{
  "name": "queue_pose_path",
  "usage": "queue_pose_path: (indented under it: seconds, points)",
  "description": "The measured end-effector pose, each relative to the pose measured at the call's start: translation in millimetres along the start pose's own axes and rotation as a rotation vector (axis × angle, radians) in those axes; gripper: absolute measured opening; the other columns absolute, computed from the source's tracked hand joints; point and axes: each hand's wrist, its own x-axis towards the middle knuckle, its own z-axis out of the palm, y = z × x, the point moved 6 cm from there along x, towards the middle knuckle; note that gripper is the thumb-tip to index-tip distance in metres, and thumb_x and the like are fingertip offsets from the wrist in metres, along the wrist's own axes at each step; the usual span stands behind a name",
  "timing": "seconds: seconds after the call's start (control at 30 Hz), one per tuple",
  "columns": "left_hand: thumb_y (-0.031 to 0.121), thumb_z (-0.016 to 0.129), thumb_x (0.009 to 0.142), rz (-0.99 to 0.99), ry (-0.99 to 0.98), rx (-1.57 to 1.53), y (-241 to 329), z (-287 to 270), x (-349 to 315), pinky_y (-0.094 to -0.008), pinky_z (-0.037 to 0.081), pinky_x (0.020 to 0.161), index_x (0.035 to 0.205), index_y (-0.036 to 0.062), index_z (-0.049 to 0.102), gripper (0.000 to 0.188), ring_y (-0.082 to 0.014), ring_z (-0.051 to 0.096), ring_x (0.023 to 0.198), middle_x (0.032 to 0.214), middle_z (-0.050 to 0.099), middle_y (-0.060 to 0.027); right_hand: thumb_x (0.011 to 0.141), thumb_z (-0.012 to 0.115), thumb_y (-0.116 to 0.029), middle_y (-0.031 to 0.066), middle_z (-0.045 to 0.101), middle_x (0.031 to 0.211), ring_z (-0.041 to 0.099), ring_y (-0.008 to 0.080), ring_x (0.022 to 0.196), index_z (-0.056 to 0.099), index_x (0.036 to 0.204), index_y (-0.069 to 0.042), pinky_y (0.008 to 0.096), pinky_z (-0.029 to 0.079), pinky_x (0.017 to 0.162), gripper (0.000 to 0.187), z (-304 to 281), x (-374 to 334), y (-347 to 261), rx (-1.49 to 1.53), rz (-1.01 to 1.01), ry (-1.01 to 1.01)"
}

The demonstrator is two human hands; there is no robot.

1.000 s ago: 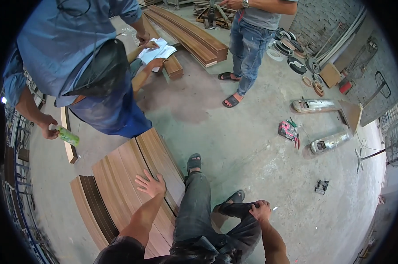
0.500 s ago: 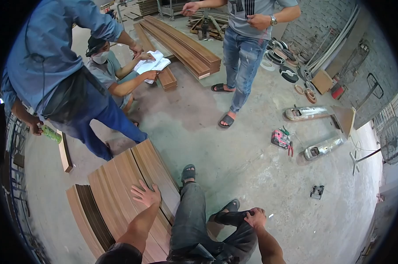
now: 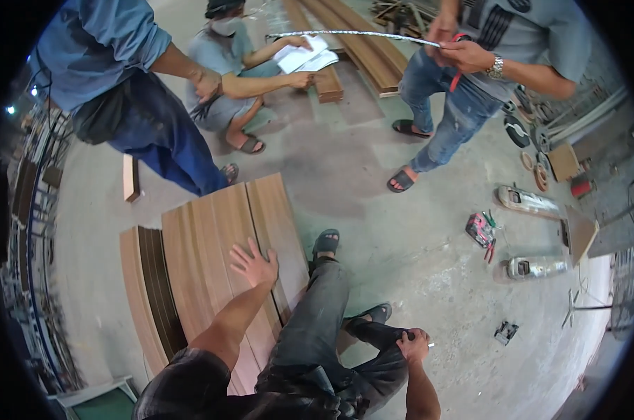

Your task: Measuring wooden planks with a tape measure and organizing wooden materials in a factory.

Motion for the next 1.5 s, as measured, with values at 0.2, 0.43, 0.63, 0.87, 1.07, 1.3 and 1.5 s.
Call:
queue_pose_path:
  seconds: [0.2, 0.43, 0.63, 0.87, 1.07, 1.3, 1.5]
  points:
    - [0.045, 0.038, 0.077, -0.010, 0.038, -0.021, -3.8, -3.4, 1.4, -0.0571, 0.000, 0.097, 0.134, 0.0135, 0.016, 0.068, -0.0392, -0.001, 0.127, 0.137, 0.004, -0.0240, 0.063, 0.066, -0.025, 0.0052, 0.055, 0.095, 0.046, 0.0269, 0.096, 0.059, 0.080, -0.011, 0.0356, 0.040, 0.083, 0.023, 5.1, -0.3, -2.6, -0.002, -0.032, -0.005]
    - [0.045, 0.038, 0.077, 0.001, -0.005, -0.044, -7.8, -6.1, 3.4, -0.0579, -0.002, 0.096, 0.134, 0.0139, 0.015, 0.069, -0.0399, -0.004, 0.126, 0.137, 0.000, -0.0236, 0.064, 0.066, -0.024, 0.0059, 0.055, 0.093, 0.047, 0.0274, 0.093, 0.058, 0.079, -0.011, 0.0364, 0.040, 0.081, 0.021, 5.0, -4.4, -8.1, 0.019, -0.066, -0.009]
    - [0.046, 0.037, 0.078, 0.000, -0.018, -0.033, -5.2, -1.5, 1.9, -0.0567, -0.001, 0.097, 0.134, 0.0137, 0.014, 0.069, -0.0393, -0.002, 0.126, 0.137, 0.001, -0.0227, 0.064, 0.065, -0.023, 0.0064, 0.055, 0.091, 0.048, 0.0277, 0.091, 0.058, 0.080, -0.011, 0.0367, 0.040, 0.080, 0.021, 6.1, 0.1, -3.0, 0.029, -0.067, 0.000]
    - [0.046, 0.036, 0.078, -0.009, -0.054, -0.036, -10.2, 2.5, 5.2, -0.0568, -0.002, 0.097, 0.134, 0.0130, 0.015, 0.069, -0.0392, -0.004, 0.126, 0.137, 0.001, -0.0238, 0.065, 0.064, -0.024, 0.0080, 0.054, 0.091, 0.048, 0.0282, 0.090, 0.058, 0.081, -0.010, 0.0377, 0.040, 0.079, 0.023, 14.1, 0.7, -1.0, 0.016, -0.090, -0.002]
    - [0.046, 0.036, 0.078, -0.017, -0.042, -0.038, -10.1, 0.2, 3.0, -0.0560, -0.002, 0.097, 0.134, 0.0137, 0.016, 0.068, -0.0389, -0.004, 0.127, 0.137, 0.002, -0.0241, 0.065, 0.063, -0.026, 0.0093, 0.054, 0.093, 0.047, 0.0294, 0.092, 0.057, 0.083, -0.009, 0.0392, 0.040, 0.079, 0.025, 13.2, 1.9, -3.5, 0.008, -0.100, -0.028]
    - [0.045, 0.040, 0.077, -0.017, 0.008, 0.036, 3.2, 7.5, 1.5, -0.0553, 0.002, 0.098, 0.134, 0.0162, 0.016, 0.068, -0.0365, -0.001, 0.128, 0.138, 0.005, -0.0219, 0.063, 0.064, -0.027, 0.0090, 0.054, 0.091, 0.047, 0.0304, 0.092, 0.058, 0.081, -0.009, 0.0390, 0.039, 0.080, 0.026, 0.9, 13.5, -25.7, 0.067, -0.161, 0.016]
    - [0.045, 0.042, 0.078, -0.004, 0.007, 0.190, 30.4, 11.5, -2.2, -0.0512, 0.011, 0.099, 0.133, 0.0174, 0.018, 0.066, -0.0352, 0.007, 0.127, 0.137, 0.009, -0.0222, 0.063, 0.061, -0.032, 0.0091, 0.052, 0.097, 0.045, 0.0313, 0.093, 0.056, 0.086, -0.010, 0.0449, 0.041, 0.074, 0.033, 2.1, 42.1, -5.4, 0.107, -0.246, -0.115]
